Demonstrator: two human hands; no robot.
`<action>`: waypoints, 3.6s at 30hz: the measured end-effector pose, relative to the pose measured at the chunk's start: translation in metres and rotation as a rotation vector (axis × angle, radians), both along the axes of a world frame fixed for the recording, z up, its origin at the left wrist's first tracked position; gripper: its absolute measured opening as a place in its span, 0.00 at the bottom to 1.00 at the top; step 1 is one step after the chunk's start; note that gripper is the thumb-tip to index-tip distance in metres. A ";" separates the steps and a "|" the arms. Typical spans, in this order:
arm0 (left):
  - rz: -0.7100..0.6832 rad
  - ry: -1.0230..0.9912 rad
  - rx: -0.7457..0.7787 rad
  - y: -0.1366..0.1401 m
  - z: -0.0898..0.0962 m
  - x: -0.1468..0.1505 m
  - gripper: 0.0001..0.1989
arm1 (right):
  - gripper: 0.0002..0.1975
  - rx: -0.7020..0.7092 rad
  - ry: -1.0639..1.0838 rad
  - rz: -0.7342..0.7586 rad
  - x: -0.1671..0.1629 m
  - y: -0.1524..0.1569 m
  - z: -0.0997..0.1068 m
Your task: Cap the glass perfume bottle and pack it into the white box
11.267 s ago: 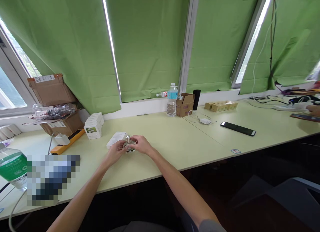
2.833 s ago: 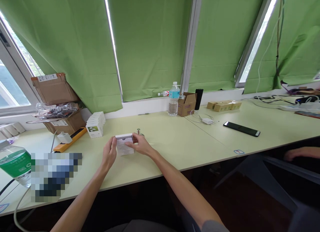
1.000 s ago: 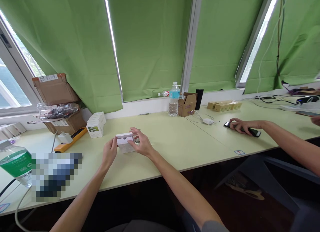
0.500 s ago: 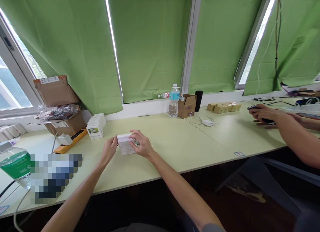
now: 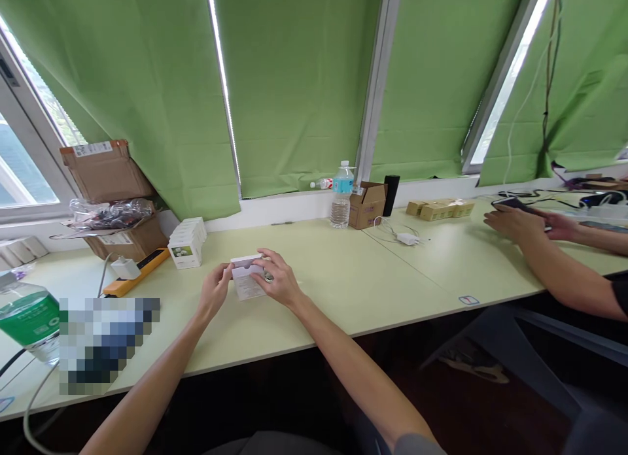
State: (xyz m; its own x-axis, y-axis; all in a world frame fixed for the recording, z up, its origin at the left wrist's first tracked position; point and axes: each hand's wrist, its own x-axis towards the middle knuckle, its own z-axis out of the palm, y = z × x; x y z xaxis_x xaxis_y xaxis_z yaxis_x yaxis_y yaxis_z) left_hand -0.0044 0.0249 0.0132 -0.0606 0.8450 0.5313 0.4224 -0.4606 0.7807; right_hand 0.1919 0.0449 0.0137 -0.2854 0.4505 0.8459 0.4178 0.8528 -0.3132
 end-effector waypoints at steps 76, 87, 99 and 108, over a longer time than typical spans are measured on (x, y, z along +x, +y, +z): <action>-0.268 -0.132 -0.156 -0.002 -0.001 -0.004 0.25 | 0.09 -0.330 0.159 0.146 -0.001 -0.001 0.006; -0.292 -0.126 -0.191 -0.003 0.001 -0.004 0.30 | 0.13 -0.440 0.200 0.177 -0.001 0.000 0.006; -0.281 -0.103 -0.174 -0.005 0.001 -0.004 0.28 | 0.13 -0.389 0.160 0.161 -0.002 -0.002 0.007; -0.244 -0.084 -0.166 -0.008 0.002 -0.002 0.29 | 0.13 -0.361 0.140 0.169 -0.002 -0.003 0.007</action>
State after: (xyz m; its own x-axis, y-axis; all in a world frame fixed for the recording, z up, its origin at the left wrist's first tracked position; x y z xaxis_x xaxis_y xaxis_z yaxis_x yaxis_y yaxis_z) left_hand -0.0061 0.0169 0.0151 0.1169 0.9149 0.3863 0.2454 -0.4035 0.8814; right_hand 0.1903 0.0422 0.0209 -0.2739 0.6820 0.6781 0.2139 0.7306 -0.6484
